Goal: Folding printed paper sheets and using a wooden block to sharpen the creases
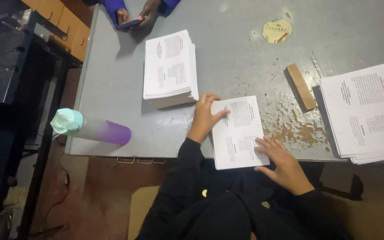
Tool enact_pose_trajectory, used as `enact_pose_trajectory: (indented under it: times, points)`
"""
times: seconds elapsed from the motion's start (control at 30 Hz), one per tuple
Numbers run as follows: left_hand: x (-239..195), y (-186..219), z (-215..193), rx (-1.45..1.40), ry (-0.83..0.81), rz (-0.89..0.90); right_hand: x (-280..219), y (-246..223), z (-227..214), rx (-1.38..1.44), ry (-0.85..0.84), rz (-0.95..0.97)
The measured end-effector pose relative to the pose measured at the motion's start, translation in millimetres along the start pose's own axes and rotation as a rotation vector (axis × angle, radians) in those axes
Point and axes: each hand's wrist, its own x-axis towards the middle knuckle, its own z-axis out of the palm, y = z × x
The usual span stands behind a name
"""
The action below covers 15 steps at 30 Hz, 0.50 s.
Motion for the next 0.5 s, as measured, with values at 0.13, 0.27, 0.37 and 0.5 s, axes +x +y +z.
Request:
enact_pose_trajectory:
  times: [0.13, 0.27, 0.37, 0.5]
  points:
    - [-19.8, 28.0, -4.7, -1.04, -0.164, -0.295, -1.0, 0.9, 7.7, -0.11, -0.05, -0.001]
    - [-62.6, 85.3, 33.1, -0.621, -0.098, -0.229, -3.2, -3.5, 17.9, -0.1, 0.111, 0.017]
    - [-89.4, 56.9, 132.4, -0.426, -0.126, 0.043, -14.4, 21.0, 38.7, -0.039, 0.199, 0.041]
    - [-101.5, 91.2, 97.9, 0.174, -0.114, 0.379, -28.9, 46.1, 43.2, -0.155, 0.42, 0.111]
